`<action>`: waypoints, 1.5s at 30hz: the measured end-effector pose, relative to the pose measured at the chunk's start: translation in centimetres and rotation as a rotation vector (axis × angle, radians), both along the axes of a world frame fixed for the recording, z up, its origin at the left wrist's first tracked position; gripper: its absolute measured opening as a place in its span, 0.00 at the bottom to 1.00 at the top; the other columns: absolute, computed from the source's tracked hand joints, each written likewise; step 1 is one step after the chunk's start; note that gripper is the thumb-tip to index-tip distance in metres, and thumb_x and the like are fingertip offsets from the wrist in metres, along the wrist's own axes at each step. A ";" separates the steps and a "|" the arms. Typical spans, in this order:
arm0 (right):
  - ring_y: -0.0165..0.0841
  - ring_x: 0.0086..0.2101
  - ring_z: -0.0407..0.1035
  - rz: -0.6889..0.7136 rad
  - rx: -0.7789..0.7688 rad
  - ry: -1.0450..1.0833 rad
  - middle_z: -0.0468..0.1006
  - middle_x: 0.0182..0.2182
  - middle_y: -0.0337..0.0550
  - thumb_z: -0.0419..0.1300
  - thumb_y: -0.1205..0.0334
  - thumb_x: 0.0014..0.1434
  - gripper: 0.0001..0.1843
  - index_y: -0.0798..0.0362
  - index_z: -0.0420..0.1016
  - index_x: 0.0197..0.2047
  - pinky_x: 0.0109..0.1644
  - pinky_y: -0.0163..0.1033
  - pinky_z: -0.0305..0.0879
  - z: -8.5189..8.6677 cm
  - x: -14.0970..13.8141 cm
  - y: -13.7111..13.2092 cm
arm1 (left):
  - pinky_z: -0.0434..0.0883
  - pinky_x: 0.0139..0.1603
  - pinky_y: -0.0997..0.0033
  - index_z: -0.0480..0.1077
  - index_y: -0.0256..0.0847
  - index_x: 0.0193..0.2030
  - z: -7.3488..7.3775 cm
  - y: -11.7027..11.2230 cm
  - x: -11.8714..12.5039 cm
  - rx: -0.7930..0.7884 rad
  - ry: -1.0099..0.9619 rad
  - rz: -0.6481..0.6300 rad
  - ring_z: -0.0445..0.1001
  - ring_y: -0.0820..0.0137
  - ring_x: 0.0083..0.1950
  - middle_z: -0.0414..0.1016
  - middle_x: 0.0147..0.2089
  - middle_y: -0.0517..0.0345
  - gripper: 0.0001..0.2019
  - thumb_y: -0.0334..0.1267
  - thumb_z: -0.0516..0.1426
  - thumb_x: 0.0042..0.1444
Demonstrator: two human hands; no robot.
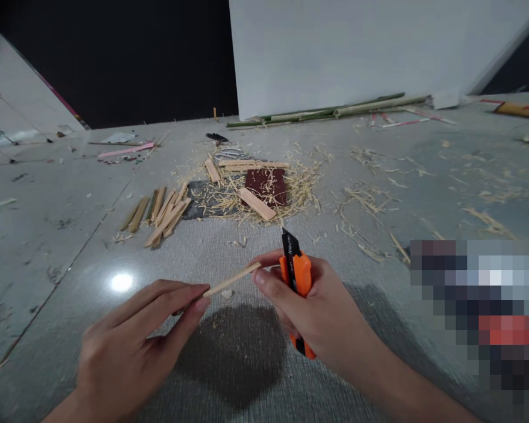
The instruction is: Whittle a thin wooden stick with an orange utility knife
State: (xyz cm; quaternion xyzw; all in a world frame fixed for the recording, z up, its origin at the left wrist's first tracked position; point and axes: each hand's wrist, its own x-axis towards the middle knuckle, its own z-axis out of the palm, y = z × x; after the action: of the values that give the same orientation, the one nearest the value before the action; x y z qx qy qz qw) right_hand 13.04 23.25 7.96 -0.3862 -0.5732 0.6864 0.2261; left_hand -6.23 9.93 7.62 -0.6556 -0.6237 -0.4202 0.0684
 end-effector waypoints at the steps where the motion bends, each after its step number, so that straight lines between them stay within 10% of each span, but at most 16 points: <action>1: 0.21 0.16 0.47 0.004 0.000 0.003 0.56 0.17 0.25 0.71 0.41 0.62 0.20 0.47 0.80 0.46 0.18 0.29 0.47 0.0 0.0 0.0 | 0.77 0.42 0.84 0.81 0.39 0.45 0.0 0.0 0.0 -0.001 -0.002 -0.002 0.83 0.79 0.36 0.86 0.38 0.62 0.06 0.27 0.62 0.68; 45: 0.23 0.17 0.47 -0.131 -0.042 0.020 0.55 0.16 0.25 0.75 0.42 0.57 0.20 0.43 0.79 0.45 0.20 0.31 0.47 0.1 0.0 0.2 | 0.78 0.40 0.85 0.78 0.40 0.52 0.3 0.0 0.1 -0.073 -0.300 -0.072 0.80 0.80 0.34 0.82 0.37 0.64 0.15 0.23 0.65 0.59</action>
State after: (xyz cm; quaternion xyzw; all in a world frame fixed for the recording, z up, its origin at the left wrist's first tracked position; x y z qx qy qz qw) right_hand 13.07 23.41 8.11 -0.4207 -0.5299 0.6858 0.2682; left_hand -6.16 9.89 7.95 -0.6094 -0.6179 -0.4927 -0.0643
